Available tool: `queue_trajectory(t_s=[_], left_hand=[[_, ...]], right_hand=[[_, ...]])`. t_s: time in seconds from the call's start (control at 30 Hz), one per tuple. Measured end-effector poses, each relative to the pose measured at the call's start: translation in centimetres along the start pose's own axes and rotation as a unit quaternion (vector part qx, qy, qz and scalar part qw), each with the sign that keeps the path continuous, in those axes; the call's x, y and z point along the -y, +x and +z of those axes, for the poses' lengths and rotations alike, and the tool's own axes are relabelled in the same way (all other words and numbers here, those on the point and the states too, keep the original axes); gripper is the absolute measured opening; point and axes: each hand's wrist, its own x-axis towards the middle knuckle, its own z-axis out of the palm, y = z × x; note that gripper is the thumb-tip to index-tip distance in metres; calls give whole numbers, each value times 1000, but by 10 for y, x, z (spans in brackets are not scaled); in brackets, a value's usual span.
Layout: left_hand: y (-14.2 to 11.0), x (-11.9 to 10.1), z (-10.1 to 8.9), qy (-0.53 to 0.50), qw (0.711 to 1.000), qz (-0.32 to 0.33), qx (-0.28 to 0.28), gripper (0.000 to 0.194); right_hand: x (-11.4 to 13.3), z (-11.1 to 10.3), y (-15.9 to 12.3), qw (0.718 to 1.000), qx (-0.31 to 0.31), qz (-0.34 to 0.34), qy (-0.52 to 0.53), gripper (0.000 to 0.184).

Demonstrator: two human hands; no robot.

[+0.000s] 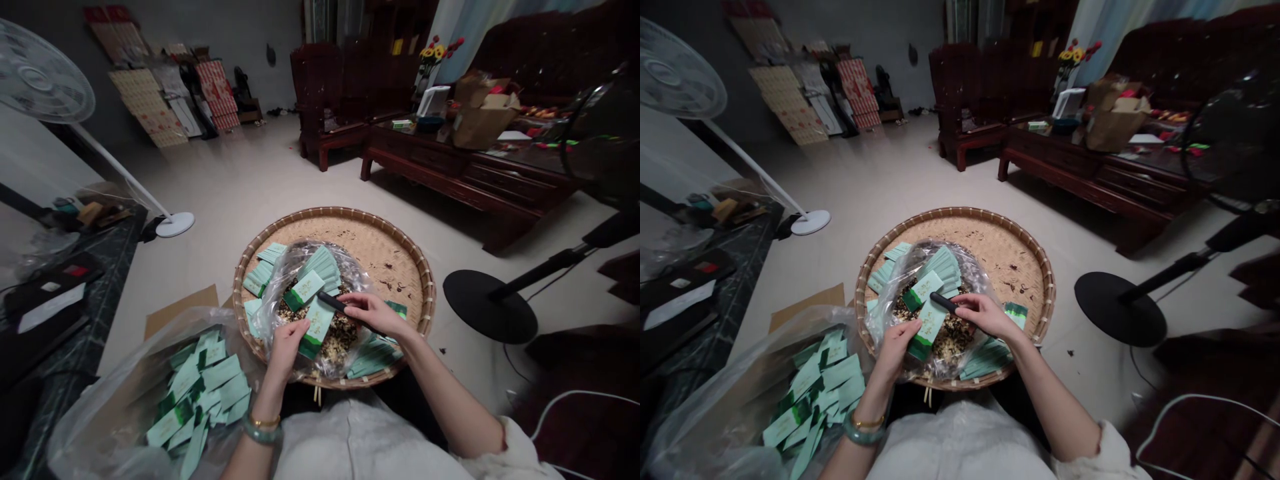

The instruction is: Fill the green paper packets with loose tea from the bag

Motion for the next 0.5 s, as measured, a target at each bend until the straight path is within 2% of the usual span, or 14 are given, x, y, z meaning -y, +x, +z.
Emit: queue_trajectory(t_s=[0.07,0.17,0.27,0.33,0.4,0.5], left_hand=[[1,-4,-6,-29,999,1,-37,37],[2,-7,-11,-73,994,5,-80,41],[2,-6,-11,-72,995,11,-72,40],[1,-5,-9,-49,997,16,-55,38],[0,-4,-6,-14,999,21,-35,36],[-3,-4,-1,47,998,28,5,35]], right_hand=[[-4,-8,-2,1000,3,-6,-30,48],[-14,-15,-5,987,5,-44,-157,46],[-27,-13,-5,950,-8,-71,-303,48],[-32,-7,-3,932,-28,-82,-352,48],[-31,-1,-1,933,-66,-103,-339,39],[-19,12,3,958,-116,-129,-228,31]])
